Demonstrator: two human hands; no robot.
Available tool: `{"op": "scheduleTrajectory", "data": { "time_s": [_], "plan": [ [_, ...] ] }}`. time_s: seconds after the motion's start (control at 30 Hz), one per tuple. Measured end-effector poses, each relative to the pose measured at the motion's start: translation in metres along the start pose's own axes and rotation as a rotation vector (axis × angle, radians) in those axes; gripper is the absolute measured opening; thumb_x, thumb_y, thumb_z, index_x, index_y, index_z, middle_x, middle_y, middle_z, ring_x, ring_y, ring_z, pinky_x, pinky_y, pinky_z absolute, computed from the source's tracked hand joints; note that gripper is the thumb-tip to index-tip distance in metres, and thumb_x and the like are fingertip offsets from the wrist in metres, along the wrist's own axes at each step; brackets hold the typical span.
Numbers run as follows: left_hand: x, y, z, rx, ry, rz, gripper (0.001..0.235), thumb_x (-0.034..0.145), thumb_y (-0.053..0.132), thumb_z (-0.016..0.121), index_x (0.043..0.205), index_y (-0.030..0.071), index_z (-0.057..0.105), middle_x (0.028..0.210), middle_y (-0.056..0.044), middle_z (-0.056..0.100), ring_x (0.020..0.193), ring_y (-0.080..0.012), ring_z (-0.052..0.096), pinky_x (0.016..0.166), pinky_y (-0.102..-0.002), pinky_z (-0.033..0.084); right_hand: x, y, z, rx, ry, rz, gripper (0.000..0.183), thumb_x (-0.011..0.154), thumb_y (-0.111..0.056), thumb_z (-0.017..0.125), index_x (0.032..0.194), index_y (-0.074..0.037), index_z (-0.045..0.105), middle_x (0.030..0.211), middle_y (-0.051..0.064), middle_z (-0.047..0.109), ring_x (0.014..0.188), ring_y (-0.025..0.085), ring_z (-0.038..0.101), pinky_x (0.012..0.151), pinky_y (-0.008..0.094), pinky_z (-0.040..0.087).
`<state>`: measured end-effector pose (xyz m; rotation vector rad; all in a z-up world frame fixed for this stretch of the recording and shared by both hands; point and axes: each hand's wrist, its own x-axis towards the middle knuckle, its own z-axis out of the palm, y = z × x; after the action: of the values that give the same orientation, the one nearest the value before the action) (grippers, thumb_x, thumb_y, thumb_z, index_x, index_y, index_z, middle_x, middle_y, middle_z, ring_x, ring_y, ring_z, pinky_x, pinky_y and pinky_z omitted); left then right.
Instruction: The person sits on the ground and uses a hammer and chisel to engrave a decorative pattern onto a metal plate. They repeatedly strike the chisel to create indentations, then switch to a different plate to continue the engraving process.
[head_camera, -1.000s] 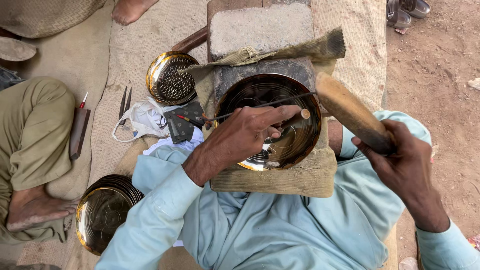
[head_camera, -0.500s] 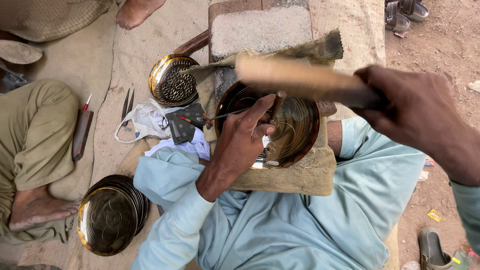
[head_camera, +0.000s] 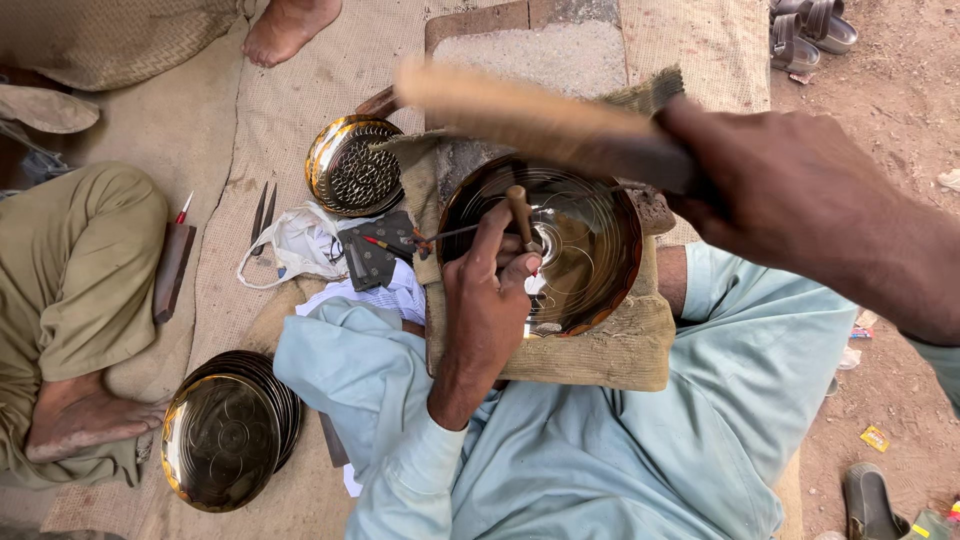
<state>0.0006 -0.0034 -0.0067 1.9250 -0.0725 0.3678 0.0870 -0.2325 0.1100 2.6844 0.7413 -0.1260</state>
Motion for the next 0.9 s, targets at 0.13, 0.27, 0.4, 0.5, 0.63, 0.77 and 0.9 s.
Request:
{"op": "scheduleTrajectory", "data": {
  "time_s": [0.13, 0.27, 0.4, 0.5, 0.63, 0.77, 0.9],
  "plan": [
    [-0.009, 0.000, 0.010, -0.008, 0.147, -0.107, 0.051, 0.091, -0.003, 0.071, 0.138, 0.006, 0.054, 0.091, -0.011, 0.079, 0.079, -0.0170, 0.076, 0.068, -0.032, 0.059, 0.001, 0.001, -0.015, -0.141, 0.015, -0.040, 0.031, 0.105, -0.036, 0.052, 0.135, -0.030, 0.050, 0.093, 0.000, 0.070, 0.049, 0.011, 0.062, 0.043, 0.026, 0.053],
    [-0.018, -0.003, 0.016, -0.075, 0.252, -0.136, 0.049, 0.090, -0.002, 0.072, 0.135, 0.000, 0.053, 0.091, -0.010, 0.076, 0.078, -0.0152, 0.074, 0.068, -0.031, 0.060, 0.001, -0.006, -0.023, -0.067, 0.145, -0.124, 0.038, 0.097, -0.041, 0.060, 0.131, -0.027, 0.053, 0.093, -0.002, 0.072, 0.053, 0.013, 0.061, 0.046, 0.031, 0.053],
    [-0.020, -0.008, 0.018, -0.163, 0.271, -0.121, 0.044, 0.092, -0.001, 0.074, 0.131, -0.003, 0.054, 0.092, -0.013, 0.074, 0.080, -0.0167, 0.072, 0.072, -0.031, 0.061, -0.006, -0.012, -0.022, -0.076, -0.018, -0.080, 0.036, 0.102, -0.035, 0.056, 0.137, -0.031, 0.050, 0.096, -0.001, 0.071, 0.053, 0.013, 0.062, 0.045, 0.029, 0.053],
    [-0.015, -0.011, 0.008, -0.120, 0.164, -0.020, 0.044, 0.095, 0.001, 0.074, 0.135, -0.002, 0.054, 0.098, -0.013, 0.077, 0.087, -0.0186, 0.076, 0.078, -0.032, 0.062, -0.015, -0.008, -0.014, -0.074, -0.170, 0.007, 0.032, 0.103, -0.034, 0.056, 0.135, -0.033, 0.051, 0.092, -0.003, 0.069, 0.056, 0.013, 0.064, 0.047, 0.027, 0.053],
    [0.003, -0.013, -0.006, -0.023, -0.094, 0.091, 0.055, 0.095, 0.004, 0.073, 0.146, 0.006, 0.051, 0.100, -0.011, 0.079, 0.091, -0.0198, 0.079, 0.081, -0.034, 0.063, -0.026, 0.005, 0.011, 0.136, 0.140, 0.032, 0.044, 0.093, -0.041, 0.067, 0.131, -0.021, 0.059, 0.087, -0.004, 0.071, 0.054, 0.014, 0.065, 0.051, 0.030, 0.051],
    [0.010, -0.008, -0.008, 0.093, -0.155, 0.130, 0.058, 0.096, 0.005, 0.074, 0.148, 0.009, 0.049, 0.103, -0.014, 0.077, 0.093, -0.0228, 0.077, 0.079, -0.036, 0.060, -0.035, 0.009, 0.045, 0.518, 0.592, -0.086, 0.049, 0.083, -0.027, 0.072, 0.127, -0.011, 0.061, 0.090, 0.005, 0.070, 0.068, 0.019, 0.067, 0.057, 0.035, 0.052],
    [0.010, 0.000, -0.006, 0.077, -0.155, 0.071, 0.058, 0.094, 0.004, 0.073, 0.148, 0.010, 0.050, 0.106, -0.014, 0.077, 0.096, -0.0230, 0.078, 0.080, -0.035, 0.062, -0.034, 0.014, 0.071, 0.604, 0.404, 0.010, 0.051, 0.087, -0.025, 0.073, 0.132, -0.006, 0.059, 0.095, 0.009, 0.072, 0.070, 0.021, 0.070, 0.060, 0.036, 0.055]
  ]
}}
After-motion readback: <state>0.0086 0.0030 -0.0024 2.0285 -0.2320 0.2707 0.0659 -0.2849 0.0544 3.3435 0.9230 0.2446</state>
